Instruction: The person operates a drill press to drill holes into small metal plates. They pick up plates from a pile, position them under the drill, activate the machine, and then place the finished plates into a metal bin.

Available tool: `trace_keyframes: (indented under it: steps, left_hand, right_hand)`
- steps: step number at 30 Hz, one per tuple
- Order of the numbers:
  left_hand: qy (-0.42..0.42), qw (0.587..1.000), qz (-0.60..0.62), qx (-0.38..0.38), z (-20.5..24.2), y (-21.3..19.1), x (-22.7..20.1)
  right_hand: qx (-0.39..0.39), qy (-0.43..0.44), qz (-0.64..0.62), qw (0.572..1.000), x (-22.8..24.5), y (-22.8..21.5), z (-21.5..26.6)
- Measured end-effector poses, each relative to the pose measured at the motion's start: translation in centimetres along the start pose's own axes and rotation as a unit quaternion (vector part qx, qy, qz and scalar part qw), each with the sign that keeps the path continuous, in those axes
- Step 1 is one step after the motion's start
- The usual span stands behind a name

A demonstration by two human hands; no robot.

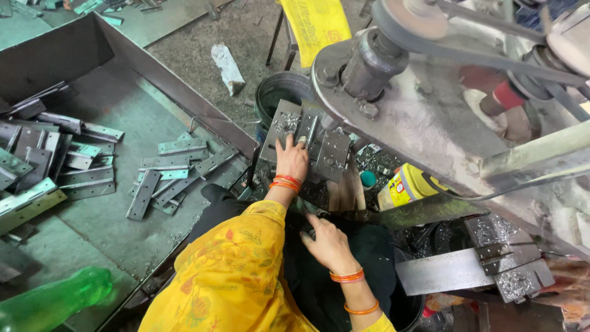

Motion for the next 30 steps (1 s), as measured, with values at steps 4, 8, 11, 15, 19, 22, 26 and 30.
trace_keyframes:
  steps: [4, 8, 11, 15, 19, 22, 26, 30]
  left_hand:
    - [-0.005, 1.0, -0.001, -0.016, -1.4, 0.5, 0.0]
    - [0.007, 1.0, 0.005, -0.022, -0.7, 0.4, -0.2]
    - [0.024, 1.0, -0.011, 0.0, 0.5, -0.1, -0.2]
    - [0.02, 0.999, -0.025, 0.011, 2.2, -1.2, 0.1]
    - [0.005, 0.997, -0.046, 0.064, 2.4, -0.7, -0.4]
    - [-0.009, 0.995, -0.068, 0.074, 2.0, -0.3, -0.1]
    - [-0.019, 0.995, -0.065, 0.08, 0.1, 0.4, 0.0]
    - [-0.027, 0.994, -0.064, 0.089, -0.9, 0.5, 0.3]
  right_hand:
    - [0.008, 0.022, -0.008, 1.0, -0.5, 2.3, 0.6]
    - [-0.046, 0.016, -0.103, 0.994, -1.7, 6.8, 2.9]
    - [-0.065, 0.024, -0.141, 0.988, -3.0, 8.8, 3.3]
    - [-0.042, 0.038, -0.129, 0.99, -3.1, 9.5, 3.3]
    - [-0.007, 0.026, -0.088, 0.996, -1.6, 6.9, 2.7]
    - [0.011, 0.001, -0.018, 1.0, -0.6, 3.6, 1.2]
    - [0.013, -0.003, 0.02, 1.0, -0.5, 0.8, -0.4]
    - [0.017, 0.033, 0.007, 0.999, -0.8, 2.7, 0.7]
Point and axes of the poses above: each hand's wrist, its own z-axis away from the middle knuckle, its own y-axis out of the palm, x = y × z, the point moved 9 cm from there along -z, towards the middle knuckle, and after that the axes turned 1 degree about -y, right-handed, at the moved point
